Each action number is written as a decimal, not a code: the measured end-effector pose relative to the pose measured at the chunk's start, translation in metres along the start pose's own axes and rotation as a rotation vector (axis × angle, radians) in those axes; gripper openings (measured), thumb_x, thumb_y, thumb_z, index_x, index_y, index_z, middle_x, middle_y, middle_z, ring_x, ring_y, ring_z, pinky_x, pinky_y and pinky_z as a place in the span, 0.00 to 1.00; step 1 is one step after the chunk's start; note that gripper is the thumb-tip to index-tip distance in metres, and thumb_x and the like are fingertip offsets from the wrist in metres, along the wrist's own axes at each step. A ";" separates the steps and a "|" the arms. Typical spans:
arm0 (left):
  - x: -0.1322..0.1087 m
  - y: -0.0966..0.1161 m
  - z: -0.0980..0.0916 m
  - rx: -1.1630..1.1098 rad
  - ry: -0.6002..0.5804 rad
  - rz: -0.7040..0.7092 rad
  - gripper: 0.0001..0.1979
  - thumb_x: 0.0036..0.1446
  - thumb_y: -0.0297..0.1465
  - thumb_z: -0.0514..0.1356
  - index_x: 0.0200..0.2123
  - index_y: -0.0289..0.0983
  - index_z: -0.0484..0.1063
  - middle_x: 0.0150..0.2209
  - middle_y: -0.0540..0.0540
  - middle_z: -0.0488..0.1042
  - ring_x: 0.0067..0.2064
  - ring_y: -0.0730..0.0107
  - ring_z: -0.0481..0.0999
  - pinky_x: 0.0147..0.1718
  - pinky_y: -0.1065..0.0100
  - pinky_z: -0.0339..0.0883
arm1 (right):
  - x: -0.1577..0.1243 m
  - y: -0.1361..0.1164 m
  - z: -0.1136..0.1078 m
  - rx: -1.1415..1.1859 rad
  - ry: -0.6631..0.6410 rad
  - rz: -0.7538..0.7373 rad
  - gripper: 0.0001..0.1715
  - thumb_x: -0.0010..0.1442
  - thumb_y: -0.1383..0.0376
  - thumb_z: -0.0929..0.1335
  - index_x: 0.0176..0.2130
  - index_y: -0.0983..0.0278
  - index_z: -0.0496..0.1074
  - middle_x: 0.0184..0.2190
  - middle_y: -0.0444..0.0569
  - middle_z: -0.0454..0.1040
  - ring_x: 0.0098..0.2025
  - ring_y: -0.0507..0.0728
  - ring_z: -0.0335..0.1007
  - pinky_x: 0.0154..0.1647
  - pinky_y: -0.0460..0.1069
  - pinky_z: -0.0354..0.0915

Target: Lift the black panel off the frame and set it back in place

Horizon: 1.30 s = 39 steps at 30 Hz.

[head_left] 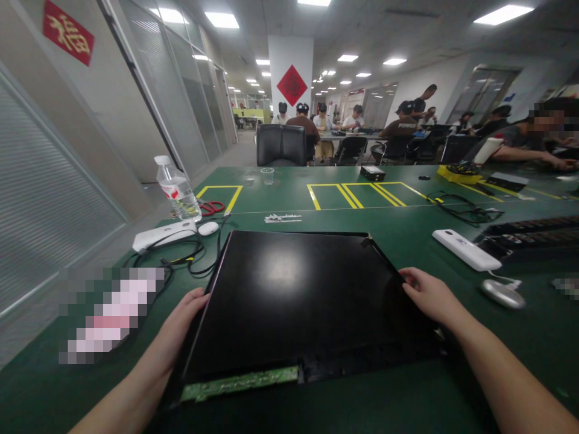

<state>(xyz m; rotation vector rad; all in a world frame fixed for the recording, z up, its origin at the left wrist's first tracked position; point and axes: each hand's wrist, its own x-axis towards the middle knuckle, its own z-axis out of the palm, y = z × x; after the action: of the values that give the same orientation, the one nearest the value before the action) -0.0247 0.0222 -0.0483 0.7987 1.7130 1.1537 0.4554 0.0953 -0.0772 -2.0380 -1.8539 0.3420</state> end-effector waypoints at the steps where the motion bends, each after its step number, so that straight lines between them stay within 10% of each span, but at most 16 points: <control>1: -0.001 0.001 0.000 -0.023 -0.008 -0.017 0.21 0.50 0.43 0.63 0.47 0.46 0.67 0.22 0.56 0.77 0.23 0.60 0.80 0.24 0.63 0.74 | 0.000 0.000 0.000 -0.003 -0.001 0.000 0.17 0.56 0.63 0.64 0.44 0.61 0.75 0.30 0.47 0.76 0.30 0.57 0.71 0.32 0.50 0.64; 13: -0.019 0.026 -0.001 -0.201 -0.184 -0.136 0.48 0.32 0.46 0.77 0.59 0.48 0.65 0.28 0.56 0.83 0.25 0.60 0.82 0.23 0.66 0.74 | -0.001 -0.002 0.001 0.008 0.008 0.004 0.15 0.55 0.64 0.65 0.43 0.60 0.75 0.29 0.46 0.76 0.30 0.56 0.72 0.31 0.49 0.64; 30: -0.011 0.025 -0.009 -0.114 -0.146 -0.169 0.39 0.27 0.45 0.79 0.47 0.40 0.78 0.33 0.49 0.86 0.37 0.52 0.85 0.26 0.66 0.76 | -0.001 -0.004 -0.001 -0.013 -0.026 -0.001 0.17 0.57 0.64 0.64 0.45 0.62 0.74 0.30 0.47 0.75 0.31 0.57 0.71 0.34 0.51 0.64; 39: -0.008 0.022 -0.012 -0.076 -0.126 -0.027 0.27 0.39 0.42 0.75 0.45 0.40 0.82 0.47 0.42 0.85 0.51 0.46 0.81 0.36 0.63 0.79 | -0.002 -0.009 -0.003 -0.024 -0.031 0.008 0.16 0.56 0.66 0.64 0.45 0.64 0.74 0.30 0.47 0.75 0.31 0.56 0.72 0.34 0.50 0.64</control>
<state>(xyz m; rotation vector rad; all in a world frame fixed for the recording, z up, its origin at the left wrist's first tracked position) -0.0323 0.0187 -0.0233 0.7827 1.5625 1.1202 0.4485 0.0941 -0.0714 -2.0679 -1.8772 0.3567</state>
